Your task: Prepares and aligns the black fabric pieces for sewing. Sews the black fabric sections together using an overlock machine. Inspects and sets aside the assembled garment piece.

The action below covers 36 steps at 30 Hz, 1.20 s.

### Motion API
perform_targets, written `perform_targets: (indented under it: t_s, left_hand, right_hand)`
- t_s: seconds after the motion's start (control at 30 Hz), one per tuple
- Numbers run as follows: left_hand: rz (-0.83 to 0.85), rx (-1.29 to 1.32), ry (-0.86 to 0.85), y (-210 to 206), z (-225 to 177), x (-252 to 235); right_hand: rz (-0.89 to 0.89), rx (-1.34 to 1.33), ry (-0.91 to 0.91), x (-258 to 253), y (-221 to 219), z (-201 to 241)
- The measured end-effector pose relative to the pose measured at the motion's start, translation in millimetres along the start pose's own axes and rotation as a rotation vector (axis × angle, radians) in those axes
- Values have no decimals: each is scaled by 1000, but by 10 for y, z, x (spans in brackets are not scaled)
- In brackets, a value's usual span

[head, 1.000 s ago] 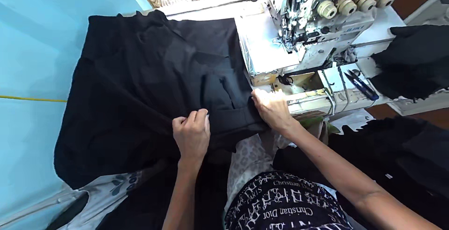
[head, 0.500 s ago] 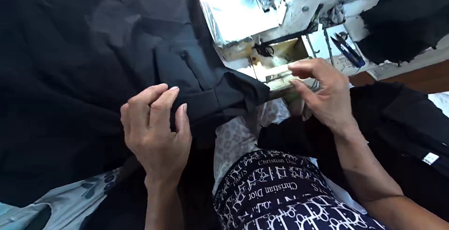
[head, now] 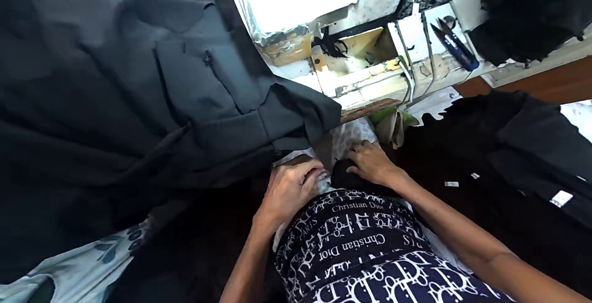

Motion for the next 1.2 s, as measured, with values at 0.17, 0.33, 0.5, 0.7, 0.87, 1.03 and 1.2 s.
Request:
perform_targets:
  t_s: [0.17, 0.33, 0.5, 0.7, 0.87, 1.03, 1.2]
  left_hand:
    - [94, 26, 127, -162, 53, 63]
    - [194, 213, 415, -417, 165, -18]
    - [180, 623, 572, -657, 39, -219]
    - [67, 885, 513, -713, -105, -399]
    - [-4, 870, 408, -709, -347, -427]
    - [123, 1176, -227, -456, -692, -412]
    - [-76, 1036, -275, -281, -738, -547]
  right_hand:
    - [-79, -93, 191, -12, 42, -112]
    - [-349, -457, 380, 174, 91, -285]
    - [-376, -816, 458, 369, 159, -372]
    - [-387, -931, 382, 549, 263, -488]
    - [-569, -839, 385, 677, 315, -541]
    - [-709, -734, 603, 936, 630, -337]
    - [-783, -524, 830, 976, 910, 1]
Point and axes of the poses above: each hand's wrist, its own x-axis away from the middle knuckle, its own y-axis out of the back of the hand, z = x × y, the point moved 1 cm from there along -x, towards the middle knuckle, and after that the axes turned 3 degrees about y, right-handed, at the moved point
